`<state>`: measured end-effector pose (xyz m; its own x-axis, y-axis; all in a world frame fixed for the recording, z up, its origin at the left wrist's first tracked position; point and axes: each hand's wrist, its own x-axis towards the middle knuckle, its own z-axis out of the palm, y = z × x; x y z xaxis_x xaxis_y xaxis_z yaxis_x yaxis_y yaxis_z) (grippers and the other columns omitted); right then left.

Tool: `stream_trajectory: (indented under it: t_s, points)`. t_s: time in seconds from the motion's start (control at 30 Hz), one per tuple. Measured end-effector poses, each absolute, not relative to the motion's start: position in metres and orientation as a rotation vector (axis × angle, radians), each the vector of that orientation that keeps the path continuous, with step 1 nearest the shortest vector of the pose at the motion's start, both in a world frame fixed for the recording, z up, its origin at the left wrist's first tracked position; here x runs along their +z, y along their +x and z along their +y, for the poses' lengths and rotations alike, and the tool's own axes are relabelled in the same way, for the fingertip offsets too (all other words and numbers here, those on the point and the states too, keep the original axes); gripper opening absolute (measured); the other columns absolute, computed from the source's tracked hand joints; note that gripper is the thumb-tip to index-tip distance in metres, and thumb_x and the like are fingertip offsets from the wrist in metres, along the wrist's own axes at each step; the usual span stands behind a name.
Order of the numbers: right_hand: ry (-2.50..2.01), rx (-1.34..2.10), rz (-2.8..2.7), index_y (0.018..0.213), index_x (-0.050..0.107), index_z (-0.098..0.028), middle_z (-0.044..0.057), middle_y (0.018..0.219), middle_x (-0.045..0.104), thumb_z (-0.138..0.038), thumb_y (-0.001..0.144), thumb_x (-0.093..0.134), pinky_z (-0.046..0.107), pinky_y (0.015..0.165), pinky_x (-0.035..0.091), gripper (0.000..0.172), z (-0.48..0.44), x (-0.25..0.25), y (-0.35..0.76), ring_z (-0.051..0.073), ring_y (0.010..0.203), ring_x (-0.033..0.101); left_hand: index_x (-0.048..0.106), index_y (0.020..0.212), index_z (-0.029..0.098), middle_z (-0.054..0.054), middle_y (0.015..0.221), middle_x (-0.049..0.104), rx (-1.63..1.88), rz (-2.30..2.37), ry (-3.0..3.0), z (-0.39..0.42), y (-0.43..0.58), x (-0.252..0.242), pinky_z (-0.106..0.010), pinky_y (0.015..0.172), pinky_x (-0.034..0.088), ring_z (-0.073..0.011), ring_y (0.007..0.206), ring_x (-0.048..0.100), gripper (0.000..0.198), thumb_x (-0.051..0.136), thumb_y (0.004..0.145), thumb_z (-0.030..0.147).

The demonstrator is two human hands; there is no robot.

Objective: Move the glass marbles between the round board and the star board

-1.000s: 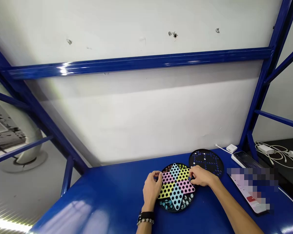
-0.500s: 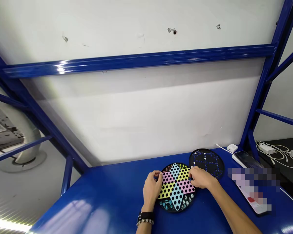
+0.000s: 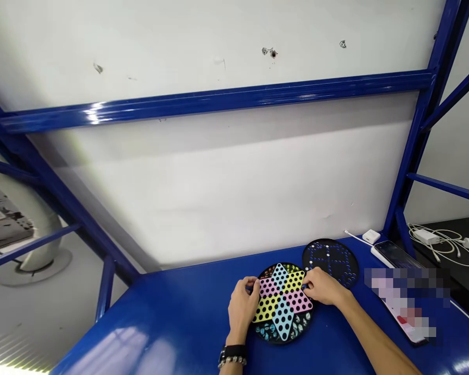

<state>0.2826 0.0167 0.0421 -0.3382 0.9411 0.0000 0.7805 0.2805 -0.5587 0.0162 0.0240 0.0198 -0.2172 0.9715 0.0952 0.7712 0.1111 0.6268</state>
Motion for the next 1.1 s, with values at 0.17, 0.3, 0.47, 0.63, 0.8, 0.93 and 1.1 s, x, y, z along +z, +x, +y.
stream_trajectory:
  t_s: [0.17, 0.3, 0.47, 0.63, 0.8, 0.93, 1.1]
  points:
    - [-1.639, 0.563, -1.976, 0.057, 0.053, -0.019, -0.002, 0.056, 0.051, -0.028, 0.084, 0.053, 0.024, 0.056, 0.03, 0.029, 0.027, 0.043, 0.319, 0.011, 0.055, 0.043, 0.068, 0.095, 0.025, -0.005, 0.099, 0.07, 0.84, 2.05, 1.7, 0.025, 0.014, 0.018, -0.029, 0.064, 0.048, -0.0216, 0.083, 0.065, 0.037, 0.044, 0.087, 0.052]
    - [-1.908, 0.51, -1.848, 0.087, 0.069, -0.02, 0.003, 0.079, 0.066, -0.029, 0.082, 0.059, 0.025, 0.063, 0.037, 0.014, 0.031, 0.034, 0.348, 0.017, 0.076, 0.06, 0.068, 0.096, 0.025, -0.006, 0.099, 0.071, 0.825, 2.04, 1.683, 0.024, 0.017, 0.021, -0.028, 0.062, 0.048, -0.0219, 0.083, 0.066, 0.037, 0.044, 0.088, 0.051]
    - [-1.741, 0.547, -1.884, 0.107, 0.067, -0.021, 0.005, 0.095, 0.065, -0.033, 0.085, 0.057, 0.026, 0.074, 0.043, 0.027, 0.027, 0.031, 0.332, 0.018, 0.087, 0.062, 0.068, 0.096, 0.024, -0.006, 0.099, 0.071, 0.82, 2.041, 1.682, 0.023, 0.017, 0.023, -0.027, 0.061, 0.047, -0.0222, 0.083, 0.066, 0.036, 0.043, 0.088, 0.05]
    - [-1.672, 0.641, -2.084, 0.085, 0.067, -0.02, 0.003, 0.089, 0.065, -0.026, 0.077, 0.062, 0.025, 0.07, 0.04, 0.011, 0.014, 0.036, 0.29, 0.016, 0.08, 0.06, 0.068, 0.096, 0.025, -0.006, 0.1, 0.071, 0.817, 2.037, 1.694, 0.022, 0.018, 0.023, -0.027, 0.061, 0.047, -0.0222, 0.085, 0.066, 0.036, 0.043, 0.088, 0.05]
    - [-1.825, 0.642, -2.114, 0.093, 0.066, -0.018, 0.008, 0.1, 0.066, -0.025, 0.078, 0.059, 0.026, 0.07, 0.039, 0.018, 0.005, 0.041, 0.281, 0.019, 0.086, 0.062, 0.068, 0.097, 0.025, -0.005, 0.101, 0.071, 0.814, 2.043, 1.697, 0.022, 0.018, 0.023, -0.028, 0.063, 0.048, -0.0221, 0.086, 0.065, 0.036, 0.043, 0.088, 0.05]
    - [-1.862, 0.742, -2.097, 0.095, 0.065, -0.019, 0.007, 0.096, 0.065, -0.028, 0.076, 0.061, 0.025, 0.066, 0.038, 0.022, 0.004, 0.045, 0.287, 0.019, 0.083, 0.061, 0.068, 0.097, 0.025, -0.004, 0.1, 0.071, 0.829, 2.04, 1.713, 0.022, 0.018, 0.022, -0.027, 0.064, 0.048, -0.021, 0.084, 0.065, 0.036, 0.044, 0.088, 0.05]
    - [-1.888, 0.77, -2.1, 0.08, 0.064, -0.019, 0.006, 0.09, 0.066, -0.02, 0.072, 0.06, 0.023, 0.061, 0.036, 0.009, 0.004, 0.047, 0.285, 0.016, 0.075, 0.059, 0.068, 0.097, 0.025, -0.004, 0.099, 0.071, 0.819, 2.034, 1.711, 0.022, 0.017, 0.022, -0.027, 0.064, 0.048, -0.0207, 0.084, 0.066, 0.036, 0.044, 0.088, 0.05]
